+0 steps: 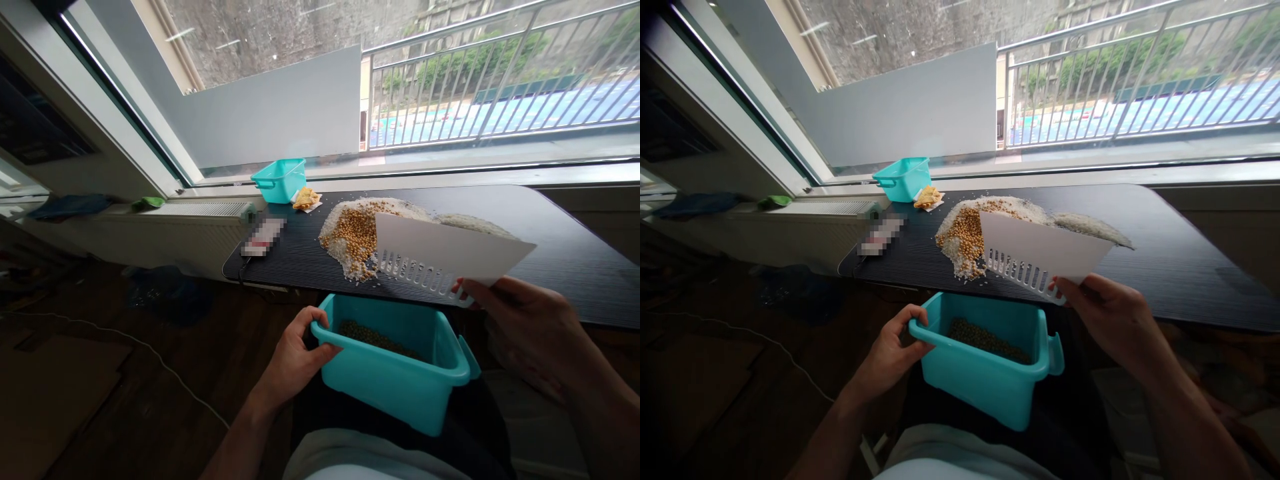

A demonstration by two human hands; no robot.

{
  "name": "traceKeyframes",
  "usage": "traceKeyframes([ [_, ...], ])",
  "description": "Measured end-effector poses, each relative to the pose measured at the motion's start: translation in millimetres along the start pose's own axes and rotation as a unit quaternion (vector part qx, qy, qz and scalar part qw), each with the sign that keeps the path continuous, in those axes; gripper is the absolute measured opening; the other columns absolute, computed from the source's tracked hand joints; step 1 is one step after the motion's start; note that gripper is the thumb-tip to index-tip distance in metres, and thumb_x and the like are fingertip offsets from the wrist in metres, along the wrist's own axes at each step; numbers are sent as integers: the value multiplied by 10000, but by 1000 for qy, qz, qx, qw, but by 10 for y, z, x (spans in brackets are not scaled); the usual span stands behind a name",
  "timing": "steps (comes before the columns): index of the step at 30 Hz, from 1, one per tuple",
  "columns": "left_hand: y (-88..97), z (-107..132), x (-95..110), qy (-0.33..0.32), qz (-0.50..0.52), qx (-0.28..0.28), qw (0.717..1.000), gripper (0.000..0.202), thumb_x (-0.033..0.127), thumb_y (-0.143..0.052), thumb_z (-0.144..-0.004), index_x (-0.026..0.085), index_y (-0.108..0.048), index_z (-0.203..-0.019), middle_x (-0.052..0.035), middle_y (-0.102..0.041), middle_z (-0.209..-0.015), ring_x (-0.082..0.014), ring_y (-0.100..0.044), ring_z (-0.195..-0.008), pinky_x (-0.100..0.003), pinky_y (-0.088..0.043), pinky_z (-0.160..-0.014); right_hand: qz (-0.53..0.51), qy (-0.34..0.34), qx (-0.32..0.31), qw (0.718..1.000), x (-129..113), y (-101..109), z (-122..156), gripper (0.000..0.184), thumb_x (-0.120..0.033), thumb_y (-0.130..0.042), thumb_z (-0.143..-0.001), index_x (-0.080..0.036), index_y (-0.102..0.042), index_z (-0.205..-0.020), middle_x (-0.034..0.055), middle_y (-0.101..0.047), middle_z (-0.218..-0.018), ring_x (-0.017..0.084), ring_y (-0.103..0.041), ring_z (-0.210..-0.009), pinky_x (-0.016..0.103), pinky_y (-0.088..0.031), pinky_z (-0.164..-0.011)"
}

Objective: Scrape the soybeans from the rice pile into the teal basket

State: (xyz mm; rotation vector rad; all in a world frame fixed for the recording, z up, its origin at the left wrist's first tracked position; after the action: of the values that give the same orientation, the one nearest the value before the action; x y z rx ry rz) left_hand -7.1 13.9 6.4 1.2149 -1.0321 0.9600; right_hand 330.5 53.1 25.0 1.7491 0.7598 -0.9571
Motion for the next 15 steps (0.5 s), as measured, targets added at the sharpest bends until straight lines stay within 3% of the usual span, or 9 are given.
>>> traceKeyframes([
  [3,-2,2,12,7,-2,3,1000,282,379,-815,-765,224,-603,-868,40,-515,-785,-165,-489,-745,-243,-412,-676,-15,3,-16,1000,-132,-109,-35,478,-741,-771,-713,-266,-767,-654,55,-790,-695,287,-740,-718,388,-591,-692],
  [6,3,4,22,11,-3,1,1000,277,372,-811,-756,225,-604,-864,38,-517,-788,-166,-486,-745,-244,-408,-674,-17,9,-31,999,-195,-185,-59,477,-737,-758,-714,-270,-739,-620,45,-765,-669,257,-702,-691,379,-569,-692],
  [15,-3,1,22,10,-1,5,1000,270,363,-804,-736,223,-615,-870,46,-513,-789,-163,-488,-745,-244,-425,-685,-20,-9,-54,998,-219,-162,-62,504,-749,-772,-667,-249,-738,-614,45,-732,-638,237,-662,-656,367,-559,-676],
])
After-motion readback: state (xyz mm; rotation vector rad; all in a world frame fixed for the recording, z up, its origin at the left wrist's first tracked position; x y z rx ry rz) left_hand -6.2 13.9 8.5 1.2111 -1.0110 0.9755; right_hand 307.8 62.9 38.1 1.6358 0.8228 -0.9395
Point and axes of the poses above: each hand's wrist, its own z-axis away from the middle knuckle, its own y-axis out of the back of the hand, x = y × z, the point moved 1 cm from there along -z, towards the middle knuckle
